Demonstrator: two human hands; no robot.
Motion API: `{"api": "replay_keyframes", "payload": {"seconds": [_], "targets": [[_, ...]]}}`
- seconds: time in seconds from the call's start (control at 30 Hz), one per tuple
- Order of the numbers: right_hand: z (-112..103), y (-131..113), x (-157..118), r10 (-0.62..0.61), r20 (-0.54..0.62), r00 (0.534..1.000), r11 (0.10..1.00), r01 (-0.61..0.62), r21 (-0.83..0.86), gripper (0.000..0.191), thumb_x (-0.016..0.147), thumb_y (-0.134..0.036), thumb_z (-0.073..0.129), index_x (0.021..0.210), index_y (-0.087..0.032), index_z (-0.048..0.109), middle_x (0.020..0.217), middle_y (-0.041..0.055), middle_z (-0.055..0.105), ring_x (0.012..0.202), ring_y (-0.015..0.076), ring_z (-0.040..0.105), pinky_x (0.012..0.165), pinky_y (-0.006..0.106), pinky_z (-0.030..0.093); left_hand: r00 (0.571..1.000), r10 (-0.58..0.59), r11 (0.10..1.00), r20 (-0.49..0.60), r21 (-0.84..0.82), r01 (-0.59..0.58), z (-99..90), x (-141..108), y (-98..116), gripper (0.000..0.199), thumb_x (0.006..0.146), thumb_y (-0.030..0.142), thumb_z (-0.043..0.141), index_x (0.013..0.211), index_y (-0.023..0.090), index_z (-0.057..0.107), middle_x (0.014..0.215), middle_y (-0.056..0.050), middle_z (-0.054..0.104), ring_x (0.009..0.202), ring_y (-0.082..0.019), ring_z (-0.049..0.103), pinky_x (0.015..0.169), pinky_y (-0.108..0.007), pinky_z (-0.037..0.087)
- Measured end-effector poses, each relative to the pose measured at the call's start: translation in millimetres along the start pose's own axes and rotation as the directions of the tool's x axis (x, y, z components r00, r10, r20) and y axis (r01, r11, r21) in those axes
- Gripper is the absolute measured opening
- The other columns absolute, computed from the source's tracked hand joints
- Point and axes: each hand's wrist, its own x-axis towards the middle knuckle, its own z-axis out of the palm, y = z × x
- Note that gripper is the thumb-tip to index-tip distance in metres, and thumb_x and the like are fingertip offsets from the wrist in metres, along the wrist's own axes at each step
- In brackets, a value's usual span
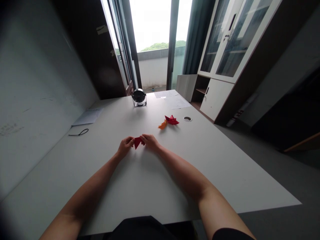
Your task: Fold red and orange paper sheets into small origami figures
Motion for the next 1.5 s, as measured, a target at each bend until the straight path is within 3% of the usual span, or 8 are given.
{"api": "replay_keyframes", "payload": {"seconds": [0.17,0.37,0.53,0.73,0.93,1.13,1.5], "targets": [[-2,-5,0,0.018,0.001,1.000,0.985,-0.018,0.174,0.052,0.091,-0.065,0.049,0.072,-0.017,0.060,0.065,0.0039,0.063,0.060,0.0148,0.058,0.059,0.026,0.047,0.999,-0.042,0.993,0.019,-0.106,0.044,0.8,4,-5,0.033,0.088,0.049,0.059,0.084,0.018,0.068,0.062,0.000,0.060,0.056,-0.014,0.055,0.057,-0.026,0.044],[-3,-11,-2,-0.030,0.137,0.990,0.965,-0.007,0.262,0.043,0.083,-0.058,0.066,0.093,-0.015,0.069,0.080,0.0059,0.069,0.071,0.0169,0.063,0.067,0.029,0.052,0.996,-0.085,0.970,0.038,-0.224,0.091,0.1,7,-9,0.035,0.085,0.050,0.063,0.086,0.016,0.068,0.066,-0.002,0.063,0.058,-0.014,0.057,0.058,-0.027,0.048],[-4,-9,-1,-0.040,0.130,0.991,0.954,-0.001,0.298,0.042,0.084,-0.055,0.066,0.097,-0.015,0.070,0.083,0.0068,0.070,0.072,0.0172,0.064,0.070,0.030,0.053,0.992,-0.081,0.956,0.095,-0.274,0.105,-2.9,6,-9,0.035,0.087,0.049,0.063,0.089,0.015,0.070,0.069,-0.003,0.065,0.060,-0.013,0.059,0.060,-0.026,0.049],[0,4,4,-0.013,0.035,0.999,0.959,0.003,0.283,0.037,0.084,-0.050,0.064,0.100,-0.017,0.066,0.075,0.0038,0.068,0.065,0.0163,0.062,0.064,0.029,0.052,0.988,-0.096,0.953,0.118,-0.276,0.125,-2.7,6,-6,0.037,0.086,0.050,0.064,0.090,0.014,0.069,0.074,-0.005,0.070,0.064,-0.015,0.063,0.064,-0.028,0.050],[2,5,4,-0.034,-0.139,0.990,0.990,0.052,0.128,0.023,0.085,-0.041,0.061,0.093,-0.019,0.062,0.058,-0.0037,0.056,0.052,0.0110,0.048,0.051,0.022,0.038,0.981,-0.086,0.971,0.174,-0.207,0.122,4.1,3,0,0.039,0.088,0.050,0.060,0.095,0.013,0.069,0.080,-0.009,0.073,0.066,-0.017,0.065,0.061,-0.028,0.045],[1,-4,1,-0.073,-0.178,0.981,0.996,0.081,0.036,0.024,0.087,-0.041,0.059,0.088,-0.018,0.063,0.067,-0.0006,0.061,0.061,0.0133,0.053,0.057,0.024,0.043,0.983,-0.074,0.979,0.167,-0.177,0.104,5.1,3,0,0.043,0.091,0.054,0.055,0.092,0.012,0.068,0.079,-0.009,0.072,0.065,-0.016,0.064,0.061,-0.026,0.043],[0,-1,2,-0.094,-0.164,0.982,0.995,0.096,0.000,0.019,0.088,-0.032,0.056,0.082,-0.018,0.066,0.070,0.0015,0.064,0.065,0.0152,0.058,0.062,0.026,0.047,0.991,-0.091,0.980,0.098,-0.167,0.107,8.0,1,2,0.031,0.083,0.043,0.065,0.090,0.013,0.069,0.071,-0.004,0.069,0.064,-0.015,0.062,0.061,-0.025,0.046]]}}
